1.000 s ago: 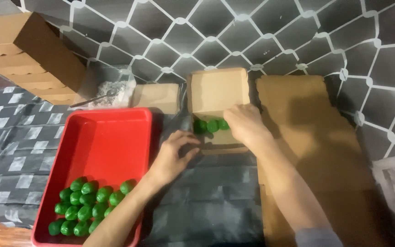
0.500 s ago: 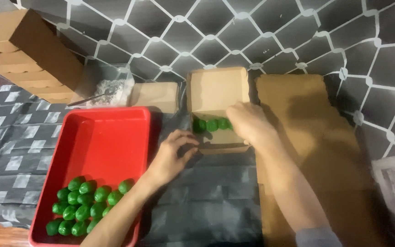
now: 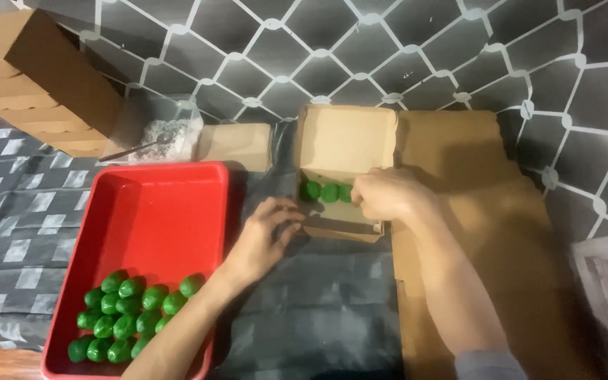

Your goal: Folding a small cardboard box and then filling it with green items from a tray.

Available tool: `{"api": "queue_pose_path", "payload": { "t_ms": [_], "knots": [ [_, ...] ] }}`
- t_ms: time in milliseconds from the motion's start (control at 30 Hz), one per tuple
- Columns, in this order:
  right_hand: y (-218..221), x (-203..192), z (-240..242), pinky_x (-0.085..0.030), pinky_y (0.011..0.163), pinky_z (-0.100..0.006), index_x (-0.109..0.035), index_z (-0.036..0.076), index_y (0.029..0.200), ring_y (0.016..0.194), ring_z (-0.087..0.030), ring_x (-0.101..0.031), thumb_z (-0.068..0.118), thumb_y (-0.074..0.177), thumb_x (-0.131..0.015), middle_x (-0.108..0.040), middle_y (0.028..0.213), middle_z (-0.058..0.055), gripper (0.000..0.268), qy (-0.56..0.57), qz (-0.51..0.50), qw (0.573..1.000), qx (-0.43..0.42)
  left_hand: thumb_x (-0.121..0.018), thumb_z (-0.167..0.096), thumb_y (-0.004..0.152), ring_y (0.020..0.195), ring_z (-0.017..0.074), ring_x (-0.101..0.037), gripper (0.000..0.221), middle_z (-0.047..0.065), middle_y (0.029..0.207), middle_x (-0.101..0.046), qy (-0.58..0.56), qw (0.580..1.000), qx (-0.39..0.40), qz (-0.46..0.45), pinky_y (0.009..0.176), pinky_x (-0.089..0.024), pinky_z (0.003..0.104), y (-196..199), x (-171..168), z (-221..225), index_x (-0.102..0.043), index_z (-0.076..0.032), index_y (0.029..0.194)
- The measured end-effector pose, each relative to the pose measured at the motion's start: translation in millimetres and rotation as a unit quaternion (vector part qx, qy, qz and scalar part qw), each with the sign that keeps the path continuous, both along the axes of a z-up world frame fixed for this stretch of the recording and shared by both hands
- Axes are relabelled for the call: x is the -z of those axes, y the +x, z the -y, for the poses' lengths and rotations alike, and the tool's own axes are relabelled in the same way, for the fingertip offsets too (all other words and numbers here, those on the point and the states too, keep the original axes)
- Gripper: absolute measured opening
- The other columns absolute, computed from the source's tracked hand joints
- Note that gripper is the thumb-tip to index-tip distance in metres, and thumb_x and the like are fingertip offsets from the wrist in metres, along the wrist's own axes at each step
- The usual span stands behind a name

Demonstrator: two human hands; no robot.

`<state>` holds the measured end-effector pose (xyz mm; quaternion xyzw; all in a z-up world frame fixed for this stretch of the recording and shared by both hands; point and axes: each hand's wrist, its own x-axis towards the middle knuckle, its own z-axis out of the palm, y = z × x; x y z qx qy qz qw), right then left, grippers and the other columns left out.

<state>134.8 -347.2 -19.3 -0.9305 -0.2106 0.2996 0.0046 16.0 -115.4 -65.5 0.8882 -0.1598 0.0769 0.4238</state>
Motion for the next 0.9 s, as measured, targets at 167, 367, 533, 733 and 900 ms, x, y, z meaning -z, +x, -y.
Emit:
{"api": "queue_pose_path", "payload": {
  "t_ms": [167,367,533,733,900],
  "knots": [
    [-3,-20,-1,-0.056,0.097,-0.052,-0.082,0.023,0.100,0.115,-0.031,-0.071,0.007,0.087,-0.061,-0.077,0.115,-0.007,0.029,-0.029,0.012,0.999,0.019,-0.068,-0.007,0.094,0.107,0.0346,-0.068,0.013,0.016,0.110,-0.065,0.036,0.999,0.008,0.018,0.087,-0.058,0.046,-1,2,1,-0.076,-0.002,0.103],
    [-2,-32,0,-0.053,0.099,-0.053,-0.080,0.023,0.106,0.116,-0.030,-0.071,0.014,0.093,-0.058,-0.077,0.117,-0.006,0.027,-0.036,0.005,0.999,0.039,-0.068,-0.009,0.094,0.106,0.0333,-0.067,0.013,0.013,0.111,-0.062,0.054,0.998,0.015,0.036,0.087,-0.057,0.043,-1,13,-1,-0.077,-0.003,0.101],
    [6,-19,6,-0.055,0.098,-0.054,-0.080,0.020,0.099,0.115,-0.033,-0.071,0.016,0.094,-0.056,-0.077,0.118,-0.010,0.025,-0.034,0.000,0.998,0.054,-0.069,-0.011,0.095,0.105,0.0323,-0.066,0.012,0.011,0.110,-0.061,0.056,0.997,0.003,0.051,0.087,-0.057,0.042,1,20,0,-0.076,-0.004,0.102],
    [7,-1,8,-0.057,0.083,-0.048,-0.072,0.010,0.077,0.090,-0.033,-0.074,0.008,0.092,-0.061,-0.076,0.088,-0.015,0.019,0.028,0.010,0.999,0.041,-0.069,-0.012,0.095,0.103,0.0320,-0.067,0.011,0.011,0.110,-0.060,0.062,0.996,0.008,0.068,0.084,-0.058,0.041,-1,22,1,-0.076,-0.005,0.102],
    [5,1,5,-0.058,0.090,-0.052,-0.082,0.019,0.099,0.112,-0.033,-0.072,0.017,0.092,-0.063,-0.078,0.110,-0.013,0.020,0.001,0.023,1.000,0.017,-0.070,-0.011,0.094,0.102,0.0318,-0.069,0.013,0.011,0.111,-0.062,0.065,0.996,0.012,0.063,0.082,-0.060,0.040,0,13,1,-0.076,-0.006,0.104]
  ]
}}
